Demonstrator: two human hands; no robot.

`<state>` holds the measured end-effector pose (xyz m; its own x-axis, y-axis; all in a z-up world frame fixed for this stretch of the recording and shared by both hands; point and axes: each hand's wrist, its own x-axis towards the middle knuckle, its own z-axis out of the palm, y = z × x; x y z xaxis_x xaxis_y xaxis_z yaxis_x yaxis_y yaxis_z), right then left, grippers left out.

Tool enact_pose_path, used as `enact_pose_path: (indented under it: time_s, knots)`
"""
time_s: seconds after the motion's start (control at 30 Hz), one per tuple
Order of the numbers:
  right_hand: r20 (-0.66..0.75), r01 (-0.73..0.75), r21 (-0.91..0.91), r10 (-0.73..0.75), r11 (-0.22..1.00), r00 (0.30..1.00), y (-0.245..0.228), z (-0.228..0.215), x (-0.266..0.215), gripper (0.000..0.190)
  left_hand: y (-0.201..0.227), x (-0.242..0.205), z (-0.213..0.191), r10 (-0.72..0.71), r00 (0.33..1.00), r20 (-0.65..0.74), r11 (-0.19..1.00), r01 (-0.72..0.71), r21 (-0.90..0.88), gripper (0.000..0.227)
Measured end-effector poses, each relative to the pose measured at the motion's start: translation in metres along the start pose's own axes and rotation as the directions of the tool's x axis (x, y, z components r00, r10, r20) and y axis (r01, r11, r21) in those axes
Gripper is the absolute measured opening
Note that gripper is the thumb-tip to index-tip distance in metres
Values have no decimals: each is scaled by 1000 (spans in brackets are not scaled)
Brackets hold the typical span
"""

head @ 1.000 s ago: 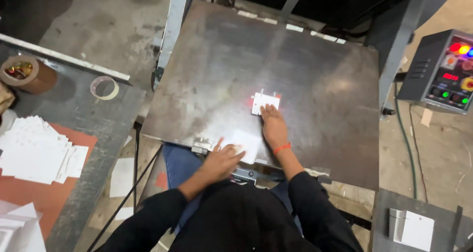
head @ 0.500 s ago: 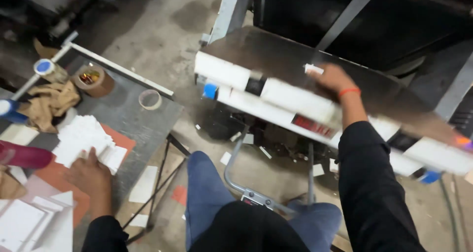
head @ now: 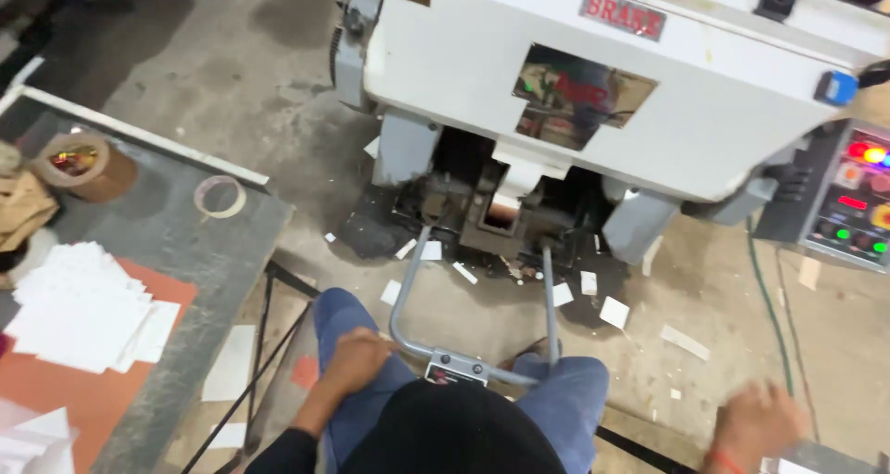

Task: The operator is manually placing small paper cards into an industrial stamping/die-cutting machine and removing them after each cycle.

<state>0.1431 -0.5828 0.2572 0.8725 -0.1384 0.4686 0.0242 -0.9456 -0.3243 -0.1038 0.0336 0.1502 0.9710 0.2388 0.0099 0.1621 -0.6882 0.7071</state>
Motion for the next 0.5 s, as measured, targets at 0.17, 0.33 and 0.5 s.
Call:
enact_pose_path:
  time_s: [0.17,0.33,0.5]
  knots:
    - [514,95,-649,343,754,786,200,-29,-48,44,23,74,63,207,844,494,964,-89,-252,45]
    - [390,-238,-579,521,780,759,292,-6,-55,59,12,86,88,3,828,560,993,-69,96,41]
    - [256,-314,-575,531,755,808,271,7,-93,46,-36,79,107,-196,715,671,974,59,221,37]
